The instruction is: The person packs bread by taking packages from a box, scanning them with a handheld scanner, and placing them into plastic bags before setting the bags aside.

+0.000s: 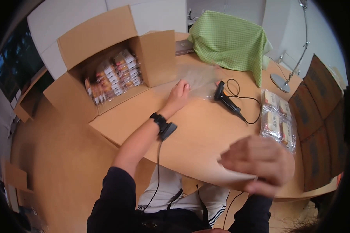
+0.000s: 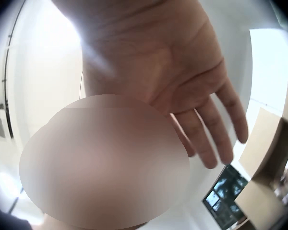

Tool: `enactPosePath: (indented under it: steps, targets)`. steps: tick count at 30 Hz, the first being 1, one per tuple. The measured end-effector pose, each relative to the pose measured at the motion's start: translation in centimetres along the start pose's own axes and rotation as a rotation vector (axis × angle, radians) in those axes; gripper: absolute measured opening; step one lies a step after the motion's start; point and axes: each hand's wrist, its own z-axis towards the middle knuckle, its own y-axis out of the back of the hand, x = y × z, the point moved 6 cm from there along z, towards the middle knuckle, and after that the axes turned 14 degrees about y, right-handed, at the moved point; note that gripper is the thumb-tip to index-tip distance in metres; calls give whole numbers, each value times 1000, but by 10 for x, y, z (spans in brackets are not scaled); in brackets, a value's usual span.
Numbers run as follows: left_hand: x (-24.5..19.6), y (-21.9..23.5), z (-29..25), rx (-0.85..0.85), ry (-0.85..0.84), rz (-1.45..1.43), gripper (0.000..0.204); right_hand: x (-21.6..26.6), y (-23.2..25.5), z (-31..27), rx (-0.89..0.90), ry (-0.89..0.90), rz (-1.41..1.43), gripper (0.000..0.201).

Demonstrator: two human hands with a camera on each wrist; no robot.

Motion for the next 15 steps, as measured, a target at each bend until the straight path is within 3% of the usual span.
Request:
enactPosePath:
  steps: [1,3,4,6,11,13,14,15]
  targets:
    - [-8,4,-6,95,26,-41,9,-2,0,-4,-16,-5,-18,42]
    - [-20,15,-23,207,26,-31,7,-25,-9,-19,136,-295,-194,34]
    - [-24,18,-32,302,42,-24,5,-28,-10,-21,110,-299,-210,34]
    - [-39,31,-52,359,8,75,4,-44,-16,-36,249,-549,-311,29]
    - [-63,57,-78,497,-86,198,7,-67,-7,-50,250,-678,-275,37]
    - [-73,61,-89,669,-111,213,10,-75,0,-57,259,-809,-296,37]
    - [-80,66,-91,675,-112,217,10,-80,2,-64,228,-801,-343,35]
    - [-91,68,-98,719,-233,327,12,-82,3,-67,219,-804,-341,35]
